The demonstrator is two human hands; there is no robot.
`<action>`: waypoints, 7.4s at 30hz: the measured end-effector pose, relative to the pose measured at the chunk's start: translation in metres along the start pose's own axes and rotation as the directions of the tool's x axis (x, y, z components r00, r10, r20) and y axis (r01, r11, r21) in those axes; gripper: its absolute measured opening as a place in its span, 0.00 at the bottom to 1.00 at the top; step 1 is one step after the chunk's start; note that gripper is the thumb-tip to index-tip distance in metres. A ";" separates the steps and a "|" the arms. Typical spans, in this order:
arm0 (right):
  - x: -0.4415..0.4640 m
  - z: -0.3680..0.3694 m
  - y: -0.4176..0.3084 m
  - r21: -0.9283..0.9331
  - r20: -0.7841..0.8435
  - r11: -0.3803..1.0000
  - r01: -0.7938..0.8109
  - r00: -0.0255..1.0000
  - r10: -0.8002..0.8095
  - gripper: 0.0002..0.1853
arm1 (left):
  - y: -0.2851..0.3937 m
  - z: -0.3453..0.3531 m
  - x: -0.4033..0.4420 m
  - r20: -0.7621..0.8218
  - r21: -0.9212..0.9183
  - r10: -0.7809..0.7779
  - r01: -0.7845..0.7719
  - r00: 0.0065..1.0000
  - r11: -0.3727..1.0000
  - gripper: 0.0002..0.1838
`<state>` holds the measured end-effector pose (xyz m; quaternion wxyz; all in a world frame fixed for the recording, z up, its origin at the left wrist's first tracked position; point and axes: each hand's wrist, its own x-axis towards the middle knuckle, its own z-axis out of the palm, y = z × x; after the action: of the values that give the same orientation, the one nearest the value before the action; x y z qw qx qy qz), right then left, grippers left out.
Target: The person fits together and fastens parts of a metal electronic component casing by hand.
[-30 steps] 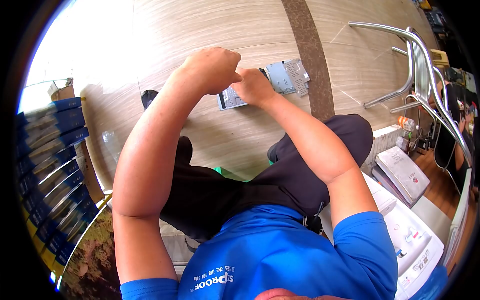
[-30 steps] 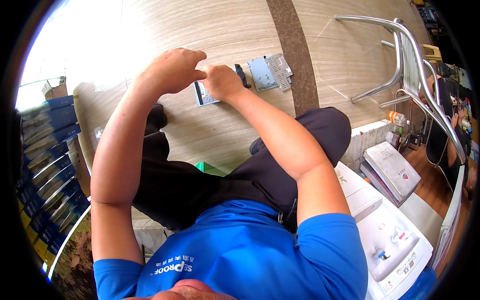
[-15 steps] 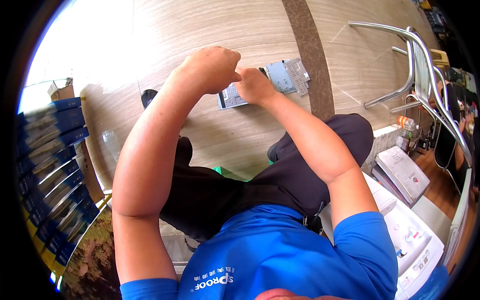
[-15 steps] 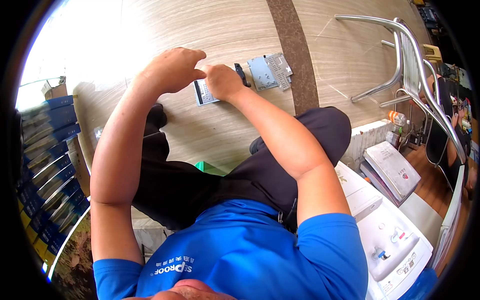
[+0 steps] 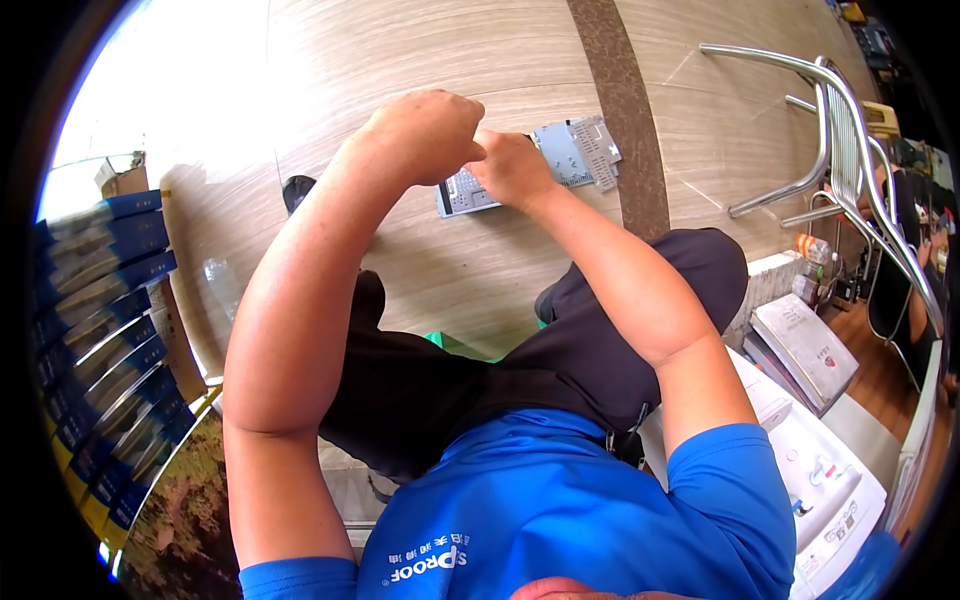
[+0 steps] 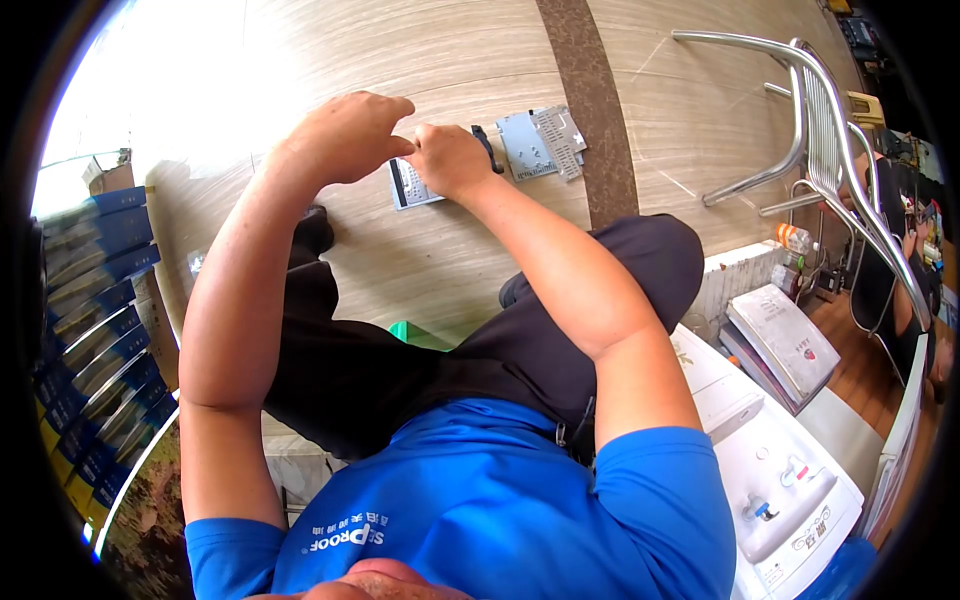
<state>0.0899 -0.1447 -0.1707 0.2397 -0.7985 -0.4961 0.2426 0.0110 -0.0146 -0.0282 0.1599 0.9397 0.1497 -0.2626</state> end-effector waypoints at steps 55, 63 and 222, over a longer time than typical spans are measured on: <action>-0.001 0.003 0.002 0.022 0.010 0.996 0.081 0.997 -0.081 0.12 | 0.001 -0.005 -0.005 0.015 0.002 -0.008 0.008 1.000 1.000 0.26; -0.001 -0.002 -0.001 -0.006 0.022 1.000 0.028 0.999 -0.028 0.11 | -0.004 -0.004 -0.006 -0.003 -0.016 0.006 -0.006 1.000 1.000 0.26; 0.003 -0.004 0.001 0.190 -0.070 0.981 0.028 0.997 -0.015 0.10 | -0.005 -0.004 -0.013 -0.012 -0.027 -0.019 0.019 1.000 0.999 0.24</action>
<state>0.0944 -0.1436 -0.1688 0.3344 -0.7744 -0.4706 0.2588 0.0009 -0.0109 -0.0189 0.1694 0.9375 0.1630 -0.2564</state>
